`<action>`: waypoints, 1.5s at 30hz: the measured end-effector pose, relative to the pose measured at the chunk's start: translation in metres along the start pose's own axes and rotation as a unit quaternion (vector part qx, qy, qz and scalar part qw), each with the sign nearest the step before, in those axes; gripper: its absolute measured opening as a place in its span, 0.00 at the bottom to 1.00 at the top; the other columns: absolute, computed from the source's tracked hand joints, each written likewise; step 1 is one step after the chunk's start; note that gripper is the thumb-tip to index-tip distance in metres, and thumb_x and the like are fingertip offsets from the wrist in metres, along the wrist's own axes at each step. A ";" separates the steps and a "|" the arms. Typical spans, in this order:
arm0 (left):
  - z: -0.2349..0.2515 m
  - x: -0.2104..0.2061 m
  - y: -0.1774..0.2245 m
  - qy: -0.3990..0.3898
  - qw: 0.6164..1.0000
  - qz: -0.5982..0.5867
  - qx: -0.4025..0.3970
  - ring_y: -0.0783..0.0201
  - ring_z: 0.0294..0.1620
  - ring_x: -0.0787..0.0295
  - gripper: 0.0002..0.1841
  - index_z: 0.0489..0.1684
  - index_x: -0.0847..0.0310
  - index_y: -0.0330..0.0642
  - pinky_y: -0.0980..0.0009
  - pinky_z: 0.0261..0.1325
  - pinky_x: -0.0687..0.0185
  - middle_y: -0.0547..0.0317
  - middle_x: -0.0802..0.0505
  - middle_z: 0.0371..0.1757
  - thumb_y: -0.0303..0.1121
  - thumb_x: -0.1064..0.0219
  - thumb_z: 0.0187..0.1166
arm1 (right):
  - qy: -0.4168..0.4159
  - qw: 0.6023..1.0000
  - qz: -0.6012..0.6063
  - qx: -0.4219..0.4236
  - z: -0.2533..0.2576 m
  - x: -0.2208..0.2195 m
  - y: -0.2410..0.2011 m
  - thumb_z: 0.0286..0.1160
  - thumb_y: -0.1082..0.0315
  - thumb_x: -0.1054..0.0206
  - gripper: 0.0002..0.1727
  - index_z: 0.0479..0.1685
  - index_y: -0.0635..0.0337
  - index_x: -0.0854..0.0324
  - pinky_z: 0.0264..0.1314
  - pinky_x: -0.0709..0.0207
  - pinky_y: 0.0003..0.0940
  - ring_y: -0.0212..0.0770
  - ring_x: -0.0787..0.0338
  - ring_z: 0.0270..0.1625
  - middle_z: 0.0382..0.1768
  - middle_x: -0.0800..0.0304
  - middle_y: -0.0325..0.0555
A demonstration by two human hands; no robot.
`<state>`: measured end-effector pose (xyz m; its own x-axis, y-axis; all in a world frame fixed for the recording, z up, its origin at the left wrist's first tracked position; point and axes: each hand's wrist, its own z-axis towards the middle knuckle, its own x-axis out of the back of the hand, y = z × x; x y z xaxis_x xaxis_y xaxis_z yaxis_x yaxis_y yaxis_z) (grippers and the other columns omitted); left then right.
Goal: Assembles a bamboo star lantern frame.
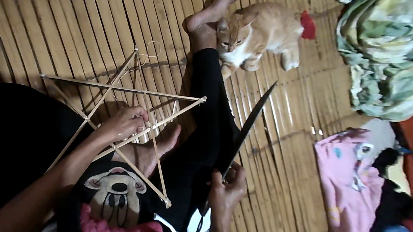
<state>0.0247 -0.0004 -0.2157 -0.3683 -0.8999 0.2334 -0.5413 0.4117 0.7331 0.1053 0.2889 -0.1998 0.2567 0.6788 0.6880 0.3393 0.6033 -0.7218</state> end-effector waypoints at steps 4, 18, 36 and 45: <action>-0.006 0.003 0.000 0.028 0.993 0.077 -0.087 0.66 0.27 0.19 0.07 0.50 0.15 0.41 0.65 0.36 0.21 0.58 0.13 0.30 0.25 0.39 0.87 | 0.001 1.000 -0.006 0.010 0.001 0.000 0.001 0.60 0.70 0.36 0.27 0.62 0.75 0.24 0.22 0.23 0.20 0.22 0.18 0.22 0.30 0.16 0.42; 0.001 -0.002 -0.026 0.147 0.794 0.340 -0.482 0.56 0.30 0.13 0.12 0.41 0.04 0.43 0.63 0.33 0.17 0.56 0.13 0.26 0.32 0.38 0.79 | 0.004 1.000 -0.015 0.020 0.002 0.000 0.004 0.61 0.69 0.36 0.26 0.61 0.75 0.24 0.21 0.23 0.19 0.21 0.19 0.21 0.29 0.17 0.40; -0.012 -0.024 -0.036 0.209 0.899 0.189 -0.335 0.59 0.35 0.07 0.07 0.38 0.07 0.40 0.59 0.40 0.11 0.53 0.06 0.37 0.31 0.31 0.77 | -0.340 0.935 0.102 -0.024 -0.010 0.008 -0.079 0.78 0.70 0.39 0.18 0.64 0.66 0.24 0.19 0.19 0.21 0.24 0.15 0.20 0.30 0.11 0.34; -0.017 -0.025 -0.029 0.189 0.932 0.138 -0.278 0.55 0.37 0.07 0.06 0.39 0.08 0.37 0.55 0.42 0.12 0.50 0.06 0.39 0.29 0.30 0.77 | -0.439 0.899 -0.010 0.009 -0.001 -0.018 -0.085 0.78 0.67 0.35 0.14 0.59 0.62 0.17 0.28 0.16 0.25 0.28 0.15 0.27 0.46 0.13 0.44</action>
<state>0.0626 0.0080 -0.2325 -0.0859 -0.8006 0.5930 0.0477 0.5912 0.8051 0.0728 0.2249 -0.1503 -0.5639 0.7320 0.3824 0.3195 0.6204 -0.7163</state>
